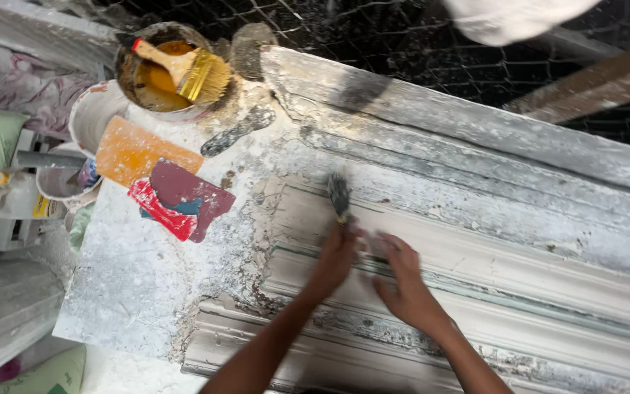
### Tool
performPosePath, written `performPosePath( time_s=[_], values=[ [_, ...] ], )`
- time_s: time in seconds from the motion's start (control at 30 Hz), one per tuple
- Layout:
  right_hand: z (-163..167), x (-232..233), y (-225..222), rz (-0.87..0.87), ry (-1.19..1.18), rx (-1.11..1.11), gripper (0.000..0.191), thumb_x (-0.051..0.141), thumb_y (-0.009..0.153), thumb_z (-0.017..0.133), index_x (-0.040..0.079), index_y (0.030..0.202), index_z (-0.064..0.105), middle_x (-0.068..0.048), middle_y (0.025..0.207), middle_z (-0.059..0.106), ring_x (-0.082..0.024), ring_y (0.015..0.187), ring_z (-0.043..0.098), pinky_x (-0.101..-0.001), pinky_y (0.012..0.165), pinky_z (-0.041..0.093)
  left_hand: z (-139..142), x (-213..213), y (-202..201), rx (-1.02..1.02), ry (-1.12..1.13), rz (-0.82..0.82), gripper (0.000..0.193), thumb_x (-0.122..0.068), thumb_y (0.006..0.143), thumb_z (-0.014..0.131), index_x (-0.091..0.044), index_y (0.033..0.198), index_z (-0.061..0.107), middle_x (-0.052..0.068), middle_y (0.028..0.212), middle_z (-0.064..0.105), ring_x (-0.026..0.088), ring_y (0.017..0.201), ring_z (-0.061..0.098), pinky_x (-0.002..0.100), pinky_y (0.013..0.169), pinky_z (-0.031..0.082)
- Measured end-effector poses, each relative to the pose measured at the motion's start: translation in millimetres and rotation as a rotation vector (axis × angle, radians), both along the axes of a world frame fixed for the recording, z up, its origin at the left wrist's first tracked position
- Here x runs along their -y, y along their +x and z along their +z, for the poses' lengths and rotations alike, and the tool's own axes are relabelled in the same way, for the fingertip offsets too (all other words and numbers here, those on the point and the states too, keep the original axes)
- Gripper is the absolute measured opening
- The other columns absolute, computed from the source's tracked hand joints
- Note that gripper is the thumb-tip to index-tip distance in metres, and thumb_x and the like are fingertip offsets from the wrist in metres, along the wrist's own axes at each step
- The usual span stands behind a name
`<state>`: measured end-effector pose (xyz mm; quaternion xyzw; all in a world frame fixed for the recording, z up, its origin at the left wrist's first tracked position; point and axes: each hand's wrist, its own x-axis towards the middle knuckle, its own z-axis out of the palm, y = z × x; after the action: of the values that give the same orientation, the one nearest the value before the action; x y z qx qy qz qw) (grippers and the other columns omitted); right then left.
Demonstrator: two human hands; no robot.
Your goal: The person uses a small knife to scrape excess plaster and mold seams from long decorative gypsum cornice moldings. They work along the fluted faces and edges of the pieces, repositioning the moldings and moving between several pieces laid on a plaster-covered work surface.
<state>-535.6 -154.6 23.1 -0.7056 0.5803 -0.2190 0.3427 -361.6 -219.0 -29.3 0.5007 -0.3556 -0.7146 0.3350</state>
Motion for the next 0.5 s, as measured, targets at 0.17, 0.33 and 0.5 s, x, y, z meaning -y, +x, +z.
performPosePath(
  time_s=[0.17,0.33,0.5],
  values=[
    [-72,-81,-151,-0.439,-0.218,-0.483,0.045,0.03,0.1,0.055,0.013,0.142,0.058,-0.022,0.143,0.053,-0.039,0.141,0.042,-0.0562,0.117,0.025,13,55,72,0.841,-0.665,-0.385,0.031,-0.027,0.103,0.054,-0.004,0.125,0.054,0.013,0.101,0.064,0.03,0.073,0.069,0.044,0.06,0.058],
    [-106,-147,-280,-0.716,-0.276,-0.702,0.041,0.029,0.106,0.055,0.005,0.138,0.06,-0.023,0.148,0.053,-0.038,0.139,0.043,-0.0577,0.121,0.027,19,83,67,1.031,-1.119,-0.878,0.023,-0.021,0.096,0.063,-0.009,0.115,0.059,0.014,0.103,0.065,0.033,0.079,0.071,0.048,0.06,0.056],
    [-129,-165,-310,-0.879,-0.297,-0.764,0.039,0.025,0.111,0.053,-0.001,0.14,0.056,-0.027,0.145,0.048,-0.042,0.144,0.042,-0.059,0.126,0.027,18,107,47,1.146,-1.427,-1.132,0.05,0.0,0.087,0.059,-0.013,0.135,0.053,0.015,0.118,0.065,0.029,0.09,0.073,0.037,0.058,0.062]
  ],
)
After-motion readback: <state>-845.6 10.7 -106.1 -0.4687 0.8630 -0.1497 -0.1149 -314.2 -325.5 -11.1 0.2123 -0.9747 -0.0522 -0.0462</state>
